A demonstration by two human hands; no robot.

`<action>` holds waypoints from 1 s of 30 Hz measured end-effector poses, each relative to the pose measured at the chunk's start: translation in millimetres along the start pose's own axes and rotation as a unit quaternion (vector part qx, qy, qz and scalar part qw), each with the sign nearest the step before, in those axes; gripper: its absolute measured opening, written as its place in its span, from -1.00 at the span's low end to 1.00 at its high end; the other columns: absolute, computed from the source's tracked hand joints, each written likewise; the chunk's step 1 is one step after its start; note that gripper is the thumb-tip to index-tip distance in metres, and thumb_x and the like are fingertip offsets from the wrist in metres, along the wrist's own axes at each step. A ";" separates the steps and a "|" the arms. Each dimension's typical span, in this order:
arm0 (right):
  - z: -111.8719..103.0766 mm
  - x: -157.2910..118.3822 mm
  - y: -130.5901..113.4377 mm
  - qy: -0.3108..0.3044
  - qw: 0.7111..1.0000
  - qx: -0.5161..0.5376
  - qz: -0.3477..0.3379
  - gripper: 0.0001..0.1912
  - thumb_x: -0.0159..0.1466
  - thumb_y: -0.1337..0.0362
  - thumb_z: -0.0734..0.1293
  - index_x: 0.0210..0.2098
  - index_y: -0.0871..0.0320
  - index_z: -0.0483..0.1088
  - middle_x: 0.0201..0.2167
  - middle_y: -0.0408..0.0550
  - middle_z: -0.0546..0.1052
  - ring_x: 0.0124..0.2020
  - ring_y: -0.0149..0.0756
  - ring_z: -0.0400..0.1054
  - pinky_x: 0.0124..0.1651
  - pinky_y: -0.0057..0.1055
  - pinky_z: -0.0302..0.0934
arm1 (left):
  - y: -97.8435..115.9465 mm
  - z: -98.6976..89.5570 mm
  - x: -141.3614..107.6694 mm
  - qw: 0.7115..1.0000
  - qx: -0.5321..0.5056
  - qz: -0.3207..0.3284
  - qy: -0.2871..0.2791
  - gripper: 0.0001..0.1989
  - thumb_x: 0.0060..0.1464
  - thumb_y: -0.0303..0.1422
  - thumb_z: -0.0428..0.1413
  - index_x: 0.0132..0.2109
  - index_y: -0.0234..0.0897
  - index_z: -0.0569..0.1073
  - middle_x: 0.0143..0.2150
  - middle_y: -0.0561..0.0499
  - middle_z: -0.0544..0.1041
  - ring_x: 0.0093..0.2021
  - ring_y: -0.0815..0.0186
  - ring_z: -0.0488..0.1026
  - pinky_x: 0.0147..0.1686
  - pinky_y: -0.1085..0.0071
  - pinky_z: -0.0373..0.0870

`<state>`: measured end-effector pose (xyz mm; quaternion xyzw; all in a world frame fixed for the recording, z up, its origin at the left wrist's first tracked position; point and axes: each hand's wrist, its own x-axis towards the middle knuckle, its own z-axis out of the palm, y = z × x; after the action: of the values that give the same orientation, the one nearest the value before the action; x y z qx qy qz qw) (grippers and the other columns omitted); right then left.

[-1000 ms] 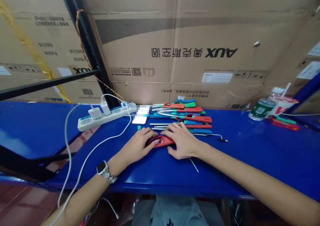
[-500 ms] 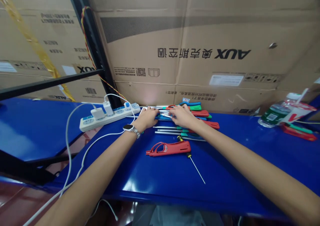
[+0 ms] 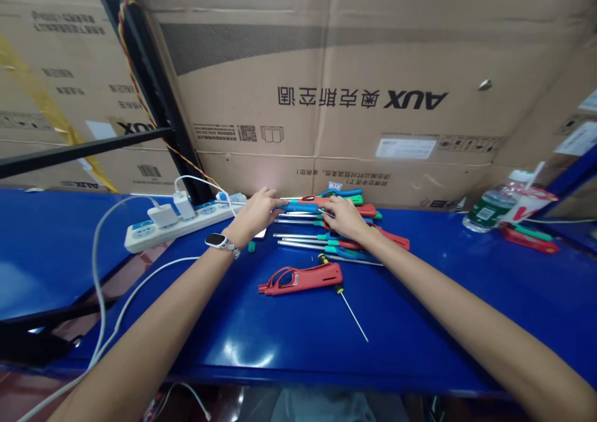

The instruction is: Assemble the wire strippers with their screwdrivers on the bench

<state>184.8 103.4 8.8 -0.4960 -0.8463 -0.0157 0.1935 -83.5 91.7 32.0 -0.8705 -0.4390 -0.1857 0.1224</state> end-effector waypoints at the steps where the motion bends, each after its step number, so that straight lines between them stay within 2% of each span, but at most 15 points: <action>1: 0.3 -0.3 0.8 0.005 1.000 0.007 -0.003 -0.64 0.40 0.38 0.25 0.12 0.09 0.51 -0.04 0.10 0.53 0.05 -0.06 0.33 -0.01 -0.22 0.08 | -1.3 -4.8 0.3 1.000 -0.002 -0.001 0.021 -0.74 0.30 -0.41 0.11 0.06 -0.24 0.61 -0.17 -0.12 0.51 -0.09 0.10 0.39 -0.07 0.23 0.39; 5: 1.6 1.3 -5.2 -0.010 0.998 0.001 -0.069 -0.68 0.40 0.36 0.28 0.10 0.10 0.54 0.01 0.11 0.55 0.08 -0.04 0.34 0.10 -0.14 0.09 | 2.1 -18.5 10.3 0.997 -0.004 -0.007 0.081 -0.72 0.31 -0.42 0.11 0.09 -0.23 0.60 -0.18 -0.10 0.48 -0.10 0.12 0.36 -0.08 0.23 0.39; 9: 5.8 3.8 -21.7 -0.042 0.990 -0.005 -0.135 -0.69 0.38 0.29 0.33 0.10 0.07 0.53 0.07 0.12 0.54 0.19 0.02 0.30 0.23 -0.03 0.05 | 21.5 -17.5 31.9 0.996 -0.015 0.008 0.082 -0.68 0.33 -0.45 0.06 0.14 -0.26 0.58 -0.15 -0.12 0.47 -0.06 0.11 0.36 -0.05 0.21 0.39; 12: 1.4 -4.9 -27.8 -0.003 0.992 0.038 -0.123 -0.64 0.36 0.26 0.33 0.13 0.14 0.49 0.10 0.15 0.51 0.19 0.00 0.30 0.21 -0.05 0.12 | 39.4 -11.0 48.4 0.998 -0.017 0.018 0.057 -0.68 0.35 -0.44 0.04 0.14 -0.27 0.58 -0.13 -0.15 0.48 -0.02 0.08 0.36 -0.04 0.21 0.39; 14: -8.6 -17.9 -25.9 0.041 0.990 0.066 -0.114 -0.72 0.34 0.32 0.29 0.01 0.16 0.52 0.03 0.11 0.54 0.11 -0.07 0.34 0.16 -0.13 0.17 | 50.3 -5.8 58.1 0.998 -0.019 0.031 0.044 -0.67 0.36 -0.43 0.02 0.15 -0.25 0.57 -0.12 -0.16 0.48 -0.01 0.07 0.36 -0.03 0.20 0.39; 16: -22.3 -32.9 -19.5 0.076 0.988 0.067 -0.114 -0.78 0.33 0.37 0.25 -0.16 0.17 0.54 -0.14 0.06 0.57 -0.03 -0.14 0.38 0.09 -0.20 0.20 | 61.0 0.2 67.6 0.998 -0.024 0.047 0.042 -0.65 0.37 -0.44 -0.02 0.18 -0.23 0.55 -0.09 -0.16 0.48 0.00 0.06 0.35 -0.01 0.17 0.39; 17: -29.5 -39.4 -15.0 0.094 0.988 0.056 -0.107 -0.78 0.34 0.36 0.23 -0.18 0.18 0.53 -0.19 0.06 0.57 -0.09 -0.14 0.37 0.07 -0.21 0.21 | 66.4 3.7 72.5 0.997 -0.028 0.056 0.043 -0.63 0.37 -0.45 -0.03 0.19 -0.23 0.53 -0.08 -0.17 0.48 0.00 0.06 0.35 0.00 0.16 0.38; 19: -42.3 -47.5 -3.2 0.140 0.988 0.011 -0.066 -0.74 0.36 0.31 0.23 -0.08 0.19 0.53 -0.12 0.12 0.54 -0.05 -0.08 0.34 0.07 -0.18 0.18 | 77.3 11.6 82.9 0.996 -0.035 0.072 0.048 -0.60 0.37 -0.49 -0.06 0.21 -0.23 0.52 -0.05 -0.18 0.47 0.01 0.06 0.34 0.02 0.15 0.38; 21: -50.7 -47.4 11.8 0.171 0.984 -0.043 -0.011 -0.60 0.35 0.27 0.26 0.16 0.19 0.44 0.08 0.20 0.47 0.11 0.03 0.26 0.11 -0.12 0.14 | 87.2 20.8 93.8 0.994 -0.039 0.086 0.048 -0.58 0.35 -0.54 -0.07 0.21 -0.24 0.51 -0.02 -0.20 0.47 0.03 0.05 0.33 0.03 0.15 0.38; 23: -54.2 -40.6 28.5 0.141 0.986 -0.084 0.025 -0.51 0.39 0.26 0.24 0.29 0.17 0.35 0.19 0.22 0.42 0.19 0.08 0.21 0.13 -0.08 0.09 | 94.3 31.1 104.6 0.994 -0.042 0.091 0.047 -0.57 0.32 -0.57 -0.07 0.18 -0.25 0.53 0.00 -0.21 0.46 0.05 0.04 0.33 0.05 0.13 0.38; 26: -52.8 -26.2 50.5 0.063 0.991 -0.108 0.048 -0.51 0.45 0.29 0.16 0.34 0.12 0.32 0.10 0.16 0.52 0.11 0.02 0.28 0.15 -0.04 0.03 | 97.9 47.3 118.3 0.994 -0.058 0.079 0.044 -0.53 0.28 -0.63 -0.08 0.16 -0.23 0.54 0.01 -0.19 0.46 0.07 0.06 0.33 0.07 0.16 0.39; 30: -43.0 -13.6 66.8 0.041 0.992 -0.104 0.062 -0.52 0.45 0.35 0.14 0.31 0.06 0.37 0.14 0.11 0.52 0.12 -0.02 0.27 0.14 -0.09 0.04 | 93.9 65.6 127.0 0.995 -0.076 0.037 0.045 -0.52 0.27 -0.62 -0.08 0.19 -0.27 0.52 0.03 -0.20 0.47 0.09 0.07 0.35 0.09 0.18 0.41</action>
<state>260.6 116.6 32.8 -0.5640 -0.7990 -0.1124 0.1759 76.1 152.8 22.9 -0.8838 -0.3851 -0.2528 0.0823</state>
